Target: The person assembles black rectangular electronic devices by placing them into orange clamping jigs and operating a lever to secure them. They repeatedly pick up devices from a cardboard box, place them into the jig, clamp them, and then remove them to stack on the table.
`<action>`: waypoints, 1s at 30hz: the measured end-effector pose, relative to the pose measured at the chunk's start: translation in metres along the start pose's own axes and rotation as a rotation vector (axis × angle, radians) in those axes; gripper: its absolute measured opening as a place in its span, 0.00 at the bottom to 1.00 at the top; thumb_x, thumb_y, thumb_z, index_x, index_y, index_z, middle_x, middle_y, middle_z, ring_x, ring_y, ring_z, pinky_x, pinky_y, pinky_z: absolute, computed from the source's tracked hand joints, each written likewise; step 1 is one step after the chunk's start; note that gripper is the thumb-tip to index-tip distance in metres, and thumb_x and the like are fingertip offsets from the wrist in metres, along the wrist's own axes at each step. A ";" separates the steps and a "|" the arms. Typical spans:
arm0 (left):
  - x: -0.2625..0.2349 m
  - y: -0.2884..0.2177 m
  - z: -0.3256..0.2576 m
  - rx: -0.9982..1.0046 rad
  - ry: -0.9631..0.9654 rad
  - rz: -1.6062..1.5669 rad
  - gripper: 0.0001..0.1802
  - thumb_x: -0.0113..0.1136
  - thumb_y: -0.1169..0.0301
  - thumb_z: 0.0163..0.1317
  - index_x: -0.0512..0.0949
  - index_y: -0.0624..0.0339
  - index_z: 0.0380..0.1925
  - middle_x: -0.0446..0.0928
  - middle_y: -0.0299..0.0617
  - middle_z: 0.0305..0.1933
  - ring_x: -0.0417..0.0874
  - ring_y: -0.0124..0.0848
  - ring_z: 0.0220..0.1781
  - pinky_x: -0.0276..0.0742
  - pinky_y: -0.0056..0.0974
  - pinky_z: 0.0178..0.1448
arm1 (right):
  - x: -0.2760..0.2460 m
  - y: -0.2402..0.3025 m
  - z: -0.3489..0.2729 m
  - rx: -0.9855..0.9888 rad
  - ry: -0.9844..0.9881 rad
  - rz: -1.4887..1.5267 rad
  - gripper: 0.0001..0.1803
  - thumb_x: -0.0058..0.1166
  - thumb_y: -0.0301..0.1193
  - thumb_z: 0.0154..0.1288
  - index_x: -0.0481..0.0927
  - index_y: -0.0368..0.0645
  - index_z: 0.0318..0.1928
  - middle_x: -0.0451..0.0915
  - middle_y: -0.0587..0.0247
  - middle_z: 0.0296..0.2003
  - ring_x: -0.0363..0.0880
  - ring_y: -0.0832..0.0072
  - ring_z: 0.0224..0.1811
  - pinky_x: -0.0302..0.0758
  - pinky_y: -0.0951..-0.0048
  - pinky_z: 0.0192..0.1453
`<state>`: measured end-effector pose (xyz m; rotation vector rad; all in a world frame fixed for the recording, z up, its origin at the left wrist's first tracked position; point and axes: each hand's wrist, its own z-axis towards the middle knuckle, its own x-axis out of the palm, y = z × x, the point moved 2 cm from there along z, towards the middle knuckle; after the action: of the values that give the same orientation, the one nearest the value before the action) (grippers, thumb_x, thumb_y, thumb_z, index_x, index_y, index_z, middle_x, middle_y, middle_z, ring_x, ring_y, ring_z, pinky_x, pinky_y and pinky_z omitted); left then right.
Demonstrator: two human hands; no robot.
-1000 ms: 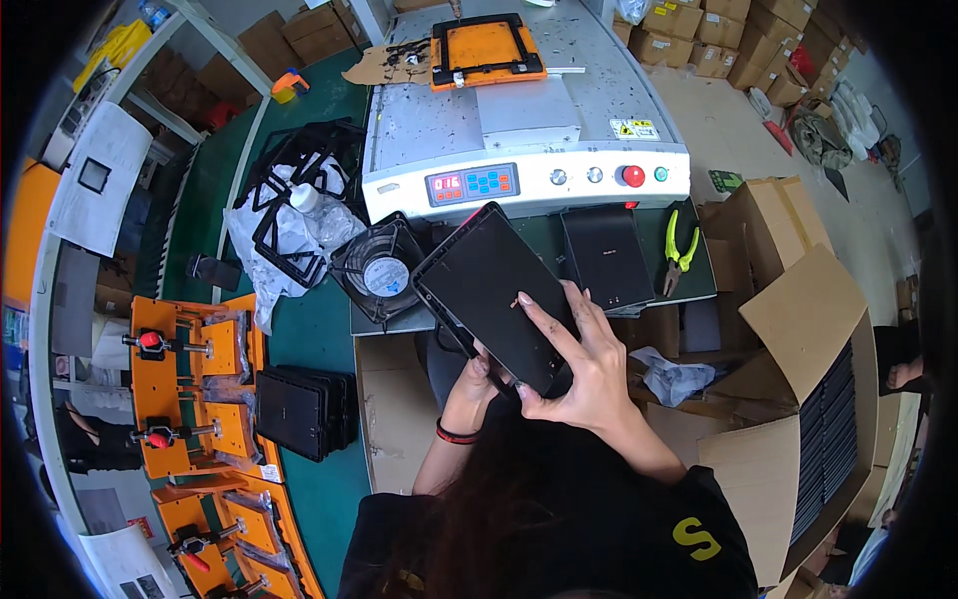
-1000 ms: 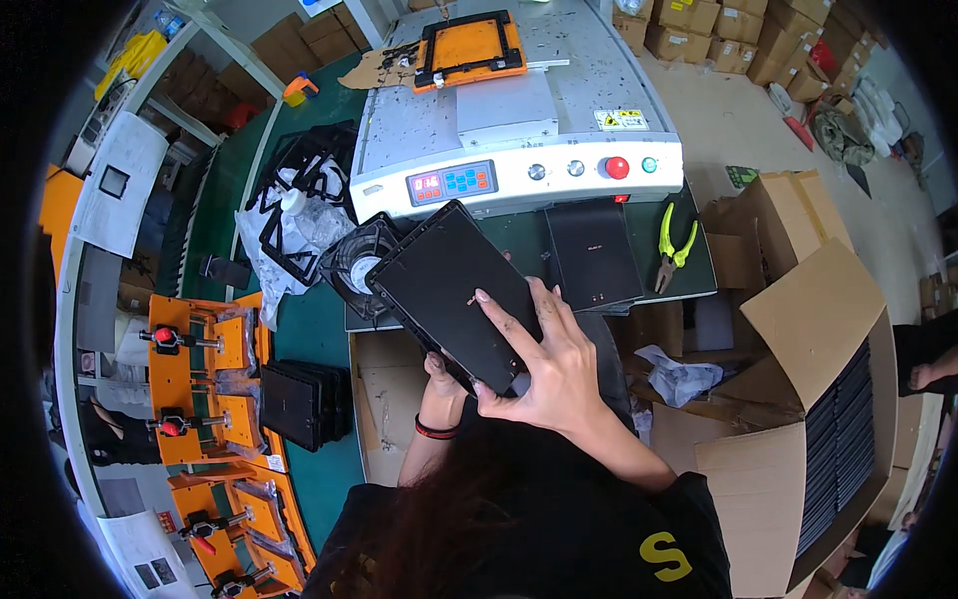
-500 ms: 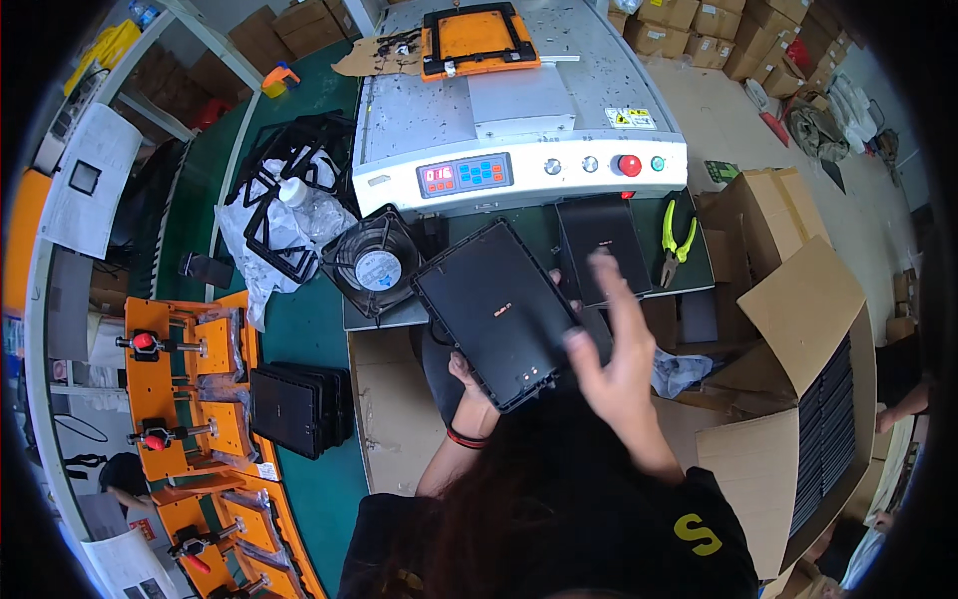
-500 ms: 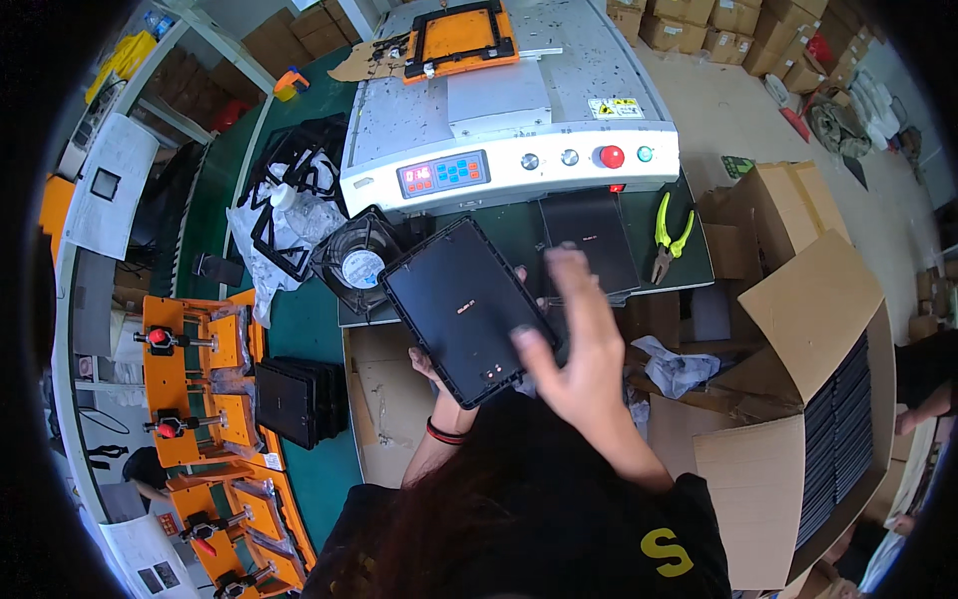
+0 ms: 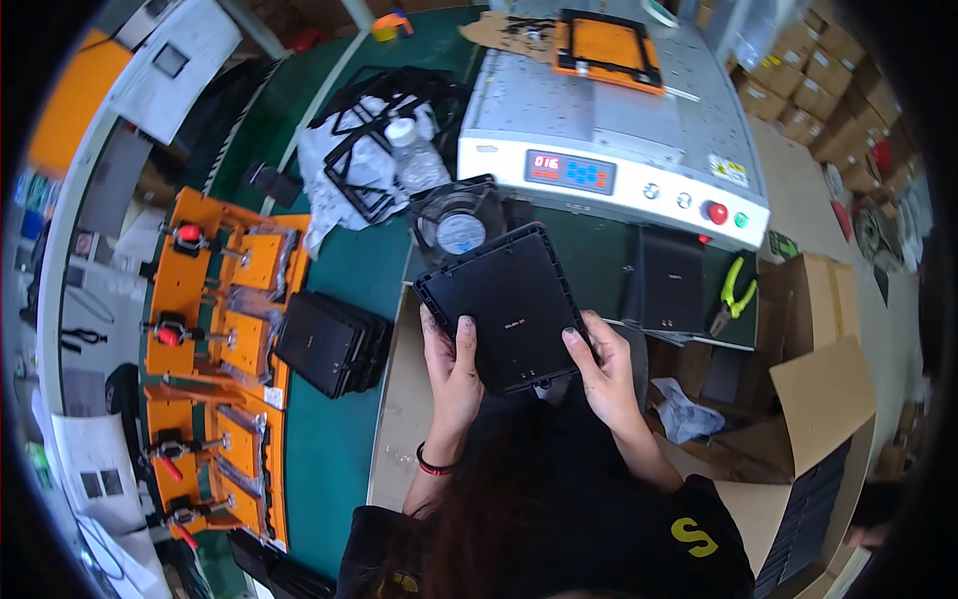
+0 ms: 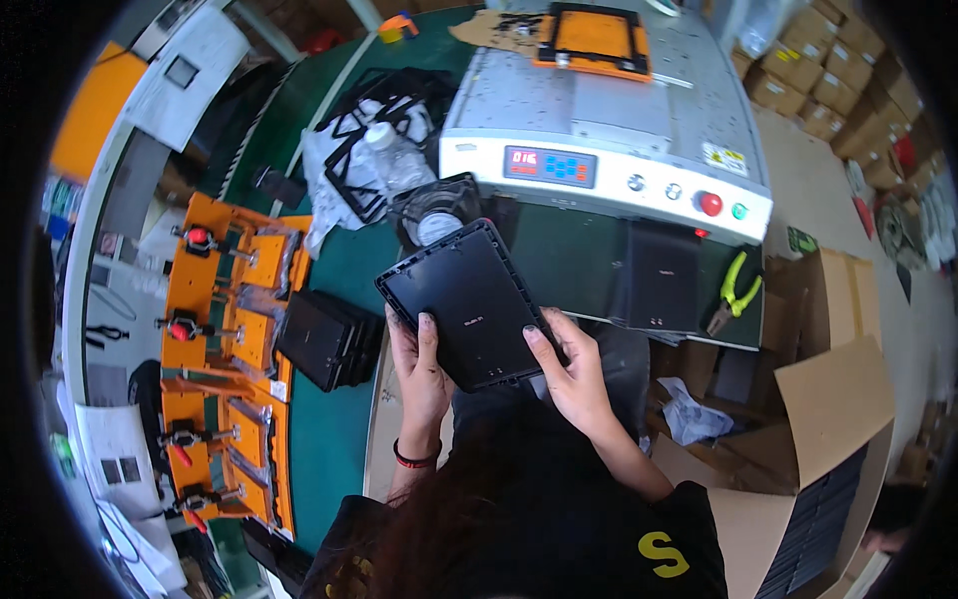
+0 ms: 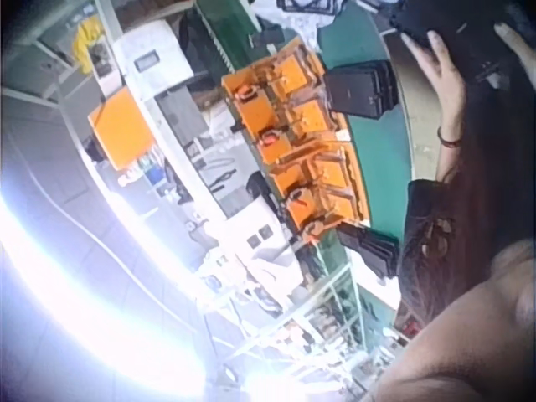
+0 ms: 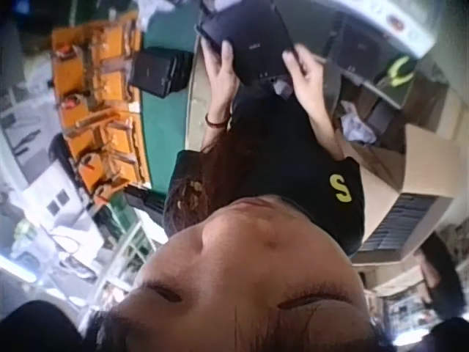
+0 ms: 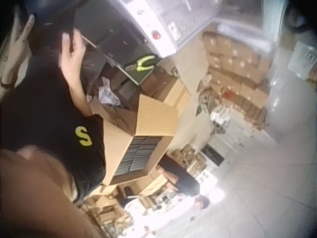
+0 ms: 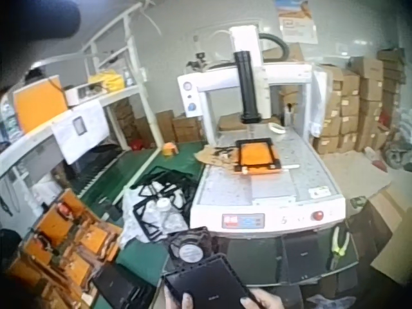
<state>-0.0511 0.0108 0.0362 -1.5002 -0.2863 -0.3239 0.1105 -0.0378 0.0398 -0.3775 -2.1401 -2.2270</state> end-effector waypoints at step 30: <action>-0.178 -0.125 0.072 0.210 -0.352 -0.302 0.22 0.49 0.69 0.69 0.60 0.58 0.61 0.68 0.43 0.59 0.71 0.34 0.60 0.68 0.42 0.63 | 0.231 -0.043 0.092 -0.472 0.449 -0.195 0.22 0.53 0.18 0.60 0.77 0.43 0.55 0.78 0.54 0.34 0.76 0.70 0.27 0.73 0.74 0.35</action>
<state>-0.2622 0.0828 0.0880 -1.3002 -0.8080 -0.2575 -0.1077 0.0886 0.0452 0.3175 -1.4783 -2.5953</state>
